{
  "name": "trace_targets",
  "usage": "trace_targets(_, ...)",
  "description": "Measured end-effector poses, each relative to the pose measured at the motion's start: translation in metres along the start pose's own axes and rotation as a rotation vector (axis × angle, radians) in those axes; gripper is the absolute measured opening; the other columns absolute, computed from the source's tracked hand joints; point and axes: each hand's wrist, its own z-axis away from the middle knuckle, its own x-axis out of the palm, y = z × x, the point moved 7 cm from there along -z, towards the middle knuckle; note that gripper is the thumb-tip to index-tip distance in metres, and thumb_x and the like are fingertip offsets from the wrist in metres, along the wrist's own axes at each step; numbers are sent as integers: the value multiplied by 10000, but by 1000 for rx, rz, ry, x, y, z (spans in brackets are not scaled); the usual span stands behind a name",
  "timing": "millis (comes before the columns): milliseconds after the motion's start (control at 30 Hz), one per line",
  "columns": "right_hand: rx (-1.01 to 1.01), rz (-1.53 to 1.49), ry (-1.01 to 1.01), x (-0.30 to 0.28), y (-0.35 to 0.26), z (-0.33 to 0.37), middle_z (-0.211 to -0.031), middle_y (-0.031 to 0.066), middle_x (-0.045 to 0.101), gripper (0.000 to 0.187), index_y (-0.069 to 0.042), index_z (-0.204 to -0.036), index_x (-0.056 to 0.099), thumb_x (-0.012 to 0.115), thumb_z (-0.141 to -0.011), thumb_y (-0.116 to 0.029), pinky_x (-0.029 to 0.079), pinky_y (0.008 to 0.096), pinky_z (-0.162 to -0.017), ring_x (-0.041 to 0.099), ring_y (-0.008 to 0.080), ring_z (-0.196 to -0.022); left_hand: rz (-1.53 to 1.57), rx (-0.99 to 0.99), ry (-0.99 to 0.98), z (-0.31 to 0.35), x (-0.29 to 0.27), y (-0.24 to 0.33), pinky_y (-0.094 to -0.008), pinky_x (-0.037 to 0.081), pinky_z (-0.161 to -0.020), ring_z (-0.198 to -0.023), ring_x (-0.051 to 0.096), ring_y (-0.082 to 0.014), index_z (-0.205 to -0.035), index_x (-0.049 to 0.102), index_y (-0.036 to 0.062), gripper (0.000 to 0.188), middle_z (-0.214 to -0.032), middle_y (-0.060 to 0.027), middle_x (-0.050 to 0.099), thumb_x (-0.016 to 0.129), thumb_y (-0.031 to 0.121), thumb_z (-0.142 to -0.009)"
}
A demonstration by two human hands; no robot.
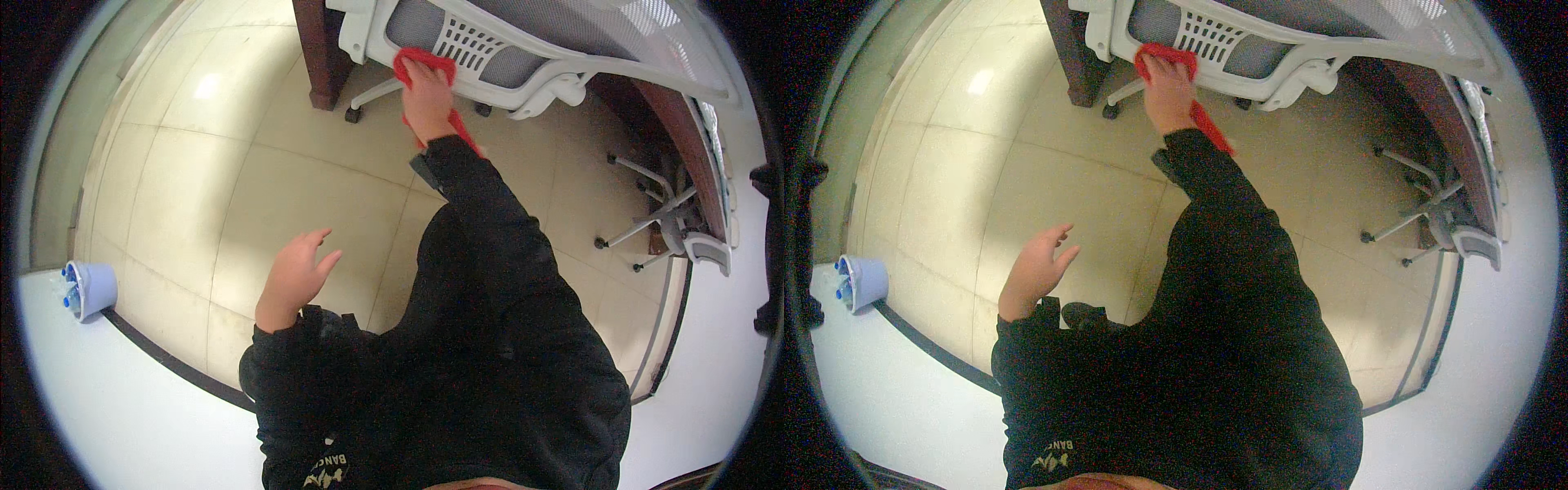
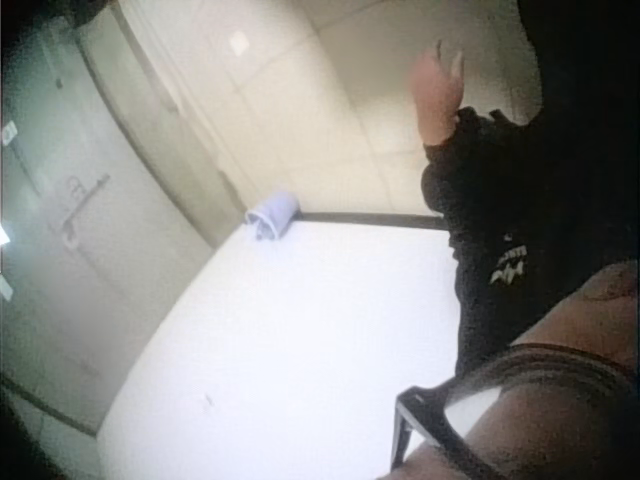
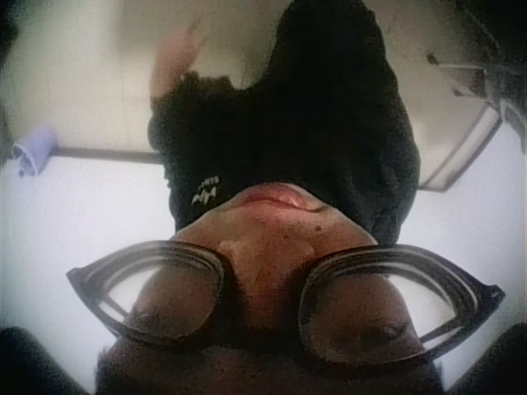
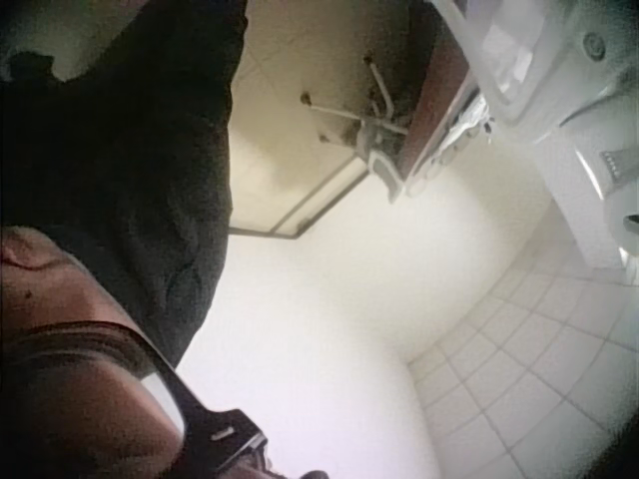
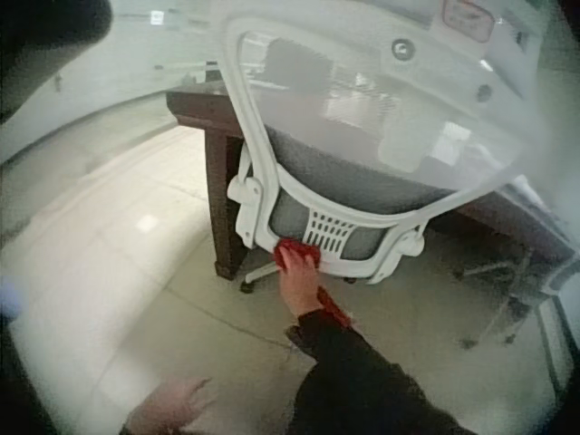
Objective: The person wipes a white office chair with a red cloth, then walks to a black wicker chair and wipes its seat and back. The person then walks through the office and exits through a glass door.
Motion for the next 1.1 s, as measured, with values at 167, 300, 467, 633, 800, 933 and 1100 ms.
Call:
trace_targets(167, 162, -148, -78, 23, -48, -56, -1198, 171, 734, 421, -90, -1355, 658, 659, -948, -202, 527, 516, -971, 654, 413, -1126, -46, -107, -112, -1, 5, -6, -483, 548, -955, -1120, 683, -412, -1327, 661, 7, 475, -1189, -259, 710, 716, 313, -967)
trace_targets(300, 182, -31, -268, 20, -29, -42, -1230, 179, 721, 412, -92, -1358, 655, 637, -968, -224, 526, 513, -999, 663, 405, -1156, 24, -84, -43, -7, 1, -2, -477, 546, -973, -1149, 677, -413, -1341, 657, 9, 485, -1226, -257, 706, 715, 312, -967)
trace_targets(467, 57, 113, -278, -18, 17, 3, -1348, 146, 682, 471, -98, -1423, 602, 627, -976, -247, 525, 490, -1026, 640, 376, -1216, 22, -36, -66, -12, -1, -1, -482, 544, -979, -1156, 671, -422, -1341, 656, 5, 482, -1246, -254, 702, 712, 305, -968)
trace_targets(633, -76, 158, -283, -29, 14, 3, -1325, 158, 692, 507, -55, -1410, 600, 664, -947, -250, 521, 467, -1027, 649, 377, -1191, 17, -18, -57, -11, -8, -3, -480, 539, -986, -1163, 663, -423, -1364, 635, -3, 498, -1250, -262, 695, 715, 287, -967)
trace_targets(800, -78, 81, -281, 9, -20, -33, -1296, 175, 699, 494, -50, -1389, 612, 681, -931, -223, 530, 475, -1006, 655, 376, -1168, 42, -83, -84, -8, -10, -3, -478, 532, -1000, -1178, 653, -428, -1386, 619, -1, 517, -1286, -261, 682, 721, 283, -966)
trace_targets(933, -116, 103, -190, 14, -21, -26, -1290, 149, 681, 462, -90, -1359, 647, 694, -914, -207, 533, 487, -992, 633, 369, -1165, 34, -98, -92, -6, -7, -2, -475, 533, -1000, -1183, 652, -428, -1389, 620, 6, 522, -1311, -253, 677, 726, 292, -965)
trace_targets(1100, -158, 379, -84, -45, 26, -19, -1390, 90, 611, 505, -170, -1383, 653, 738, -887, -205, 507, 504, -1029, 583, 388, -1208, 11, -37, -13, 1, -9, -5, -482, 532, -992, -1170, 654, -426, -1371, 631, 19, 512, -1286, -236, 689, 735, 299, -955)
